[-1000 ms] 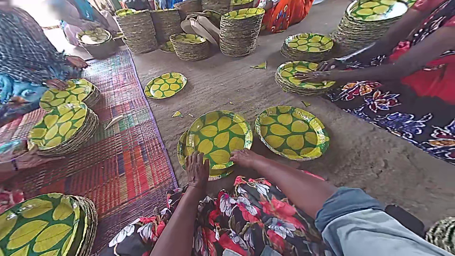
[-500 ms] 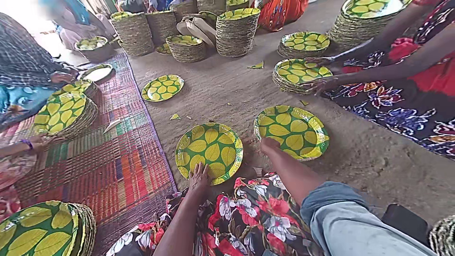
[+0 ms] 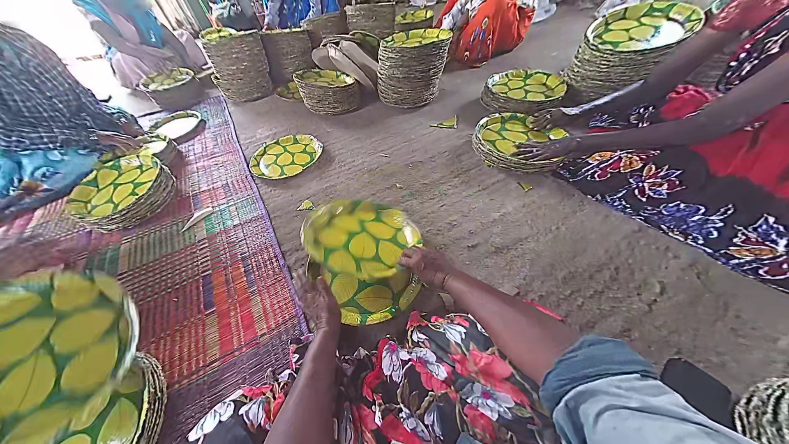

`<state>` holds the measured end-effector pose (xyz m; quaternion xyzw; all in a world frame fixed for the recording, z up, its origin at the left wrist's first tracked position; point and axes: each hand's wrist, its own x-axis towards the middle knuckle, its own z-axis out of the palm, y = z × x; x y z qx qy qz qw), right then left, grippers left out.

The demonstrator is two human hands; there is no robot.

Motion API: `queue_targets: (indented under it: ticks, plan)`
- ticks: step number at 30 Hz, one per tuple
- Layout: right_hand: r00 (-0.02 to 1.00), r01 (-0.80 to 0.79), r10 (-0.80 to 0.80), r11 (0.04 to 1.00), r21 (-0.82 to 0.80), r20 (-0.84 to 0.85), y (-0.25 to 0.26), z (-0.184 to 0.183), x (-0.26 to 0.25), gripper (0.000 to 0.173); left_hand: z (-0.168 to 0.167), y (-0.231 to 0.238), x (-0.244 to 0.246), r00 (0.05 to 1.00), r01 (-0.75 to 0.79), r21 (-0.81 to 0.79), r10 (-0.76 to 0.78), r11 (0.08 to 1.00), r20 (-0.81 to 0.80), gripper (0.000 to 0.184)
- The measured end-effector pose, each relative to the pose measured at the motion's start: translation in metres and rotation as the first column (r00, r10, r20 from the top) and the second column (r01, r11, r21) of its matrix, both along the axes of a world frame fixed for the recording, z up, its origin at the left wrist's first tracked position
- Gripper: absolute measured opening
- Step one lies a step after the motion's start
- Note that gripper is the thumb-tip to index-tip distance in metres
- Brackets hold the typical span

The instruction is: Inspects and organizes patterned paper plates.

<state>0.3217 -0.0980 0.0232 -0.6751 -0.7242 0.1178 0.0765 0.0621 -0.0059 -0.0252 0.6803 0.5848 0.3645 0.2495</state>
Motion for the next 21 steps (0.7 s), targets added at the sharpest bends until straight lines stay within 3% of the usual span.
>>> queue_targets:
  ticks: [2, 3, 5, 7, 9, 11, 13, 16, 21]
  plan:
    - [0.998, -0.044, 0.050, 0.986, -0.161, 0.036, 0.001, -0.011, 0.002, 0.035, 0.007, 0.007, -0.015, 0.988, -0.122, -0.200, 0.138, 0.972, 0.070, 0.057]
    - [0.999, 0.008, 0.004, 0.971, -0.237, 0.049, 0.001, -0.014, 0.005, 0.037, 0.006, 0.011, -0.022, 0.983, -0.123, -0.327, 0.160, 0.937, 0.089, 0.057]
    - [0.983, 0.180, -0.178, 0.943, -0.280, 0.034, 0.001, -0.013, 0.009, 0.042, -0.005, 0.016, -0.031, 0.970, -0.048, -0.501, 0.160, 0.864, 0.183, 0.051]
    - [0.914, 0.386, -0.404, 0.888, -0.251, -0.022, 0.006, -0.009, 0.011, 0.047, -0.015, 0.016, -0.031, 0.957, 0.081, -0.569, 0.095, 0.819, 0.273, 0.051]
    - [0.820, 0.529, -0.567, 0.803, -0.275, -0.078, 0.011, -0.014, 0.014, 0.056, -0.016, 0.016, -0.024, 0.988, 0.076, -0.615, 0.025, 0.785, 0.154, 0.062]
    - [0.748, 0.572, -0.647, 0.742, -0.349, -0.150, 0.009, -0.018, 0.012, 0.070, -0.001, 0.007, -0.014, 0.999, 0.043, -0.656, -0.048, 0.754, 0.011, 0.065]
    - [0.697, 0.609, -0.696, 0.702, -0.370, -0.172, 0.010, -0.014, 0.007, 0.072, 0.013, 0.001, -0.008, 0.994, 0.035, -0.687, -0.099, 0.726, -0.055, 0.067]
    - [0.690, 0.643, -0.705, 0.701, -0.308, -0.162, 0.024, 0.007, -0.002, 0.064, 0.046, 0.006, -0.017, 0.997, 0.068, -0.601, -0.081, 0.796, 0.005, 0.064]
    - [0.710, 0.526, -0.468, 0.849, -0.046, -0.526, 0.083, 0.049, -0.057, 0.062, 0.125, 0.056, -0.096, 0.988, 0.030, -0.230, 0.005, 0.973, 0.151, 0.055]
